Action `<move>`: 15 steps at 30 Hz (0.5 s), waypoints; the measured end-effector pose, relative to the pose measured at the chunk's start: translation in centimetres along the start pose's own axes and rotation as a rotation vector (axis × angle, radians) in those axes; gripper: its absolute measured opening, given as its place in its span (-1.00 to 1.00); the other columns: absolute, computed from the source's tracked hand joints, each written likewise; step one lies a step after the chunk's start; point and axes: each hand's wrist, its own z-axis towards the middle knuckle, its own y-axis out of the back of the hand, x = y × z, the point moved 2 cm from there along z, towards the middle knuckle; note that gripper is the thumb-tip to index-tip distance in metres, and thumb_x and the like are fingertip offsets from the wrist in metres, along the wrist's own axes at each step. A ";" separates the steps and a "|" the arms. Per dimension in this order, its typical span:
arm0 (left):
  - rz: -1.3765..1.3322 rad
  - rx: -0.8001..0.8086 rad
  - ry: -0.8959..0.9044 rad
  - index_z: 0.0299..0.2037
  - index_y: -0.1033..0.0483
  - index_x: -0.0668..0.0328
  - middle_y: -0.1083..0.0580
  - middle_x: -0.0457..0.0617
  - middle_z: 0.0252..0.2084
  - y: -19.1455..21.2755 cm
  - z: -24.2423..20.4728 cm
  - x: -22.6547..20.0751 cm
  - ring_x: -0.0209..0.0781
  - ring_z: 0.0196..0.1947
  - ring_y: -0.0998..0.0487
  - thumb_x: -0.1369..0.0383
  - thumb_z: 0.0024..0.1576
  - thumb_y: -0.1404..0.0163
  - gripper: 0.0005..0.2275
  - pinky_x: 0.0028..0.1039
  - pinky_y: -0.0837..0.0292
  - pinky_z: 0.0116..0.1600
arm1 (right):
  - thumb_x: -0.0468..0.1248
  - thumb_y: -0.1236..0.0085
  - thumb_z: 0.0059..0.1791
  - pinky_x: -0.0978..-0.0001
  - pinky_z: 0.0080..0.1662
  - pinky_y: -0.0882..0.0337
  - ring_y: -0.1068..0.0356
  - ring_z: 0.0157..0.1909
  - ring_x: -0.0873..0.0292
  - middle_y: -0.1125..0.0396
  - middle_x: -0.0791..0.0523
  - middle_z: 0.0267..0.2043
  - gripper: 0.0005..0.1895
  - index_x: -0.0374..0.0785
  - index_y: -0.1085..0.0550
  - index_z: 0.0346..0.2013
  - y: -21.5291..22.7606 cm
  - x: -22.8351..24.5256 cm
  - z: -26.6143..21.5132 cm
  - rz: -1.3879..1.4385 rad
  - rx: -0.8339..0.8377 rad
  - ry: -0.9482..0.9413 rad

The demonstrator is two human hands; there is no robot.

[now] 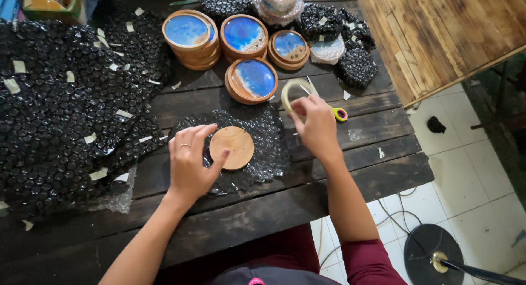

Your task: The person wraps round wooden coasters in black bubble wrap and secures them with adhesive tape using scissors.

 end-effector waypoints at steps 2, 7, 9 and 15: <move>-0.100 -0.071 -0.002 0.09 -0.54 0.06 -0.52 -0.15 -0.05 0.0 1.4 -0.6 -0.08 0.00 -0.50 0.19 0.12 -0.15 -0.64 -0.26 -0.30 0.14 | -0.25 -0.31 -0.05 0.08 -0.13 -0.40 -0.41 -0.23 -0.08 -0.32 0.11 -0.35 -0.85 -0.09 -0.54 -0.21 0.4 2.1 0.1 0.133 -0.148 0.071; -0.472 -0.117 0.135 -0.05 -0.58 0.23 -0.56 0.02 -0.14 -0.9 5.6 -0.4 -0.04 -0.19 -0.62 0.57 0.15 -0.09 -0.81 -0.40 -0.59 -0.14 | -0.26 -0.33 -0.02 0.21 -0.02 -0.36 -0.38 -0.20 0.02 -0.30 0.20 -0.29 -0.86 -0.04 -0.56 -0.18 -2.3 5.7 -0.7 0.283 -0.351 0.333; -0.864 -0.107 0.304 0.09 -0.46 0.32 -0.53 0.09 0.02 -2.6 6.5 1.3 -0.17 -0.11 -0.63 0.56 0.24 0.00 -0.77 -0.51 -0.63 -0.09 | -0.26 -0.31 -0.04 0.22 0.06 -0.38 -0.42 -0.13 0.06 -0.35 0.19 -0.24 -0.84 -0.01 -0.58 -0.17 -3.7 6.4 -1.0 0.268 -0.355 0.458; -0.815 -0.201 0.212 -0.01 -0.57 0.34 -0.49 0.07 0.08 -1.5 4.9 2.8 -0.14 -0.01 -0.62 0.61 0.18 -0.04 -0.80 -0.45 -0.60 0.00 | -0.27 -0.25 0.01 0.18 0.04 -0.42 -0.44 -0.11 0.01 -0.38 0.15 -0.21 -0.92 -0.07 -0.60 -0.20 -4.9 6.4 -1.7 0.343 -0.357 0.536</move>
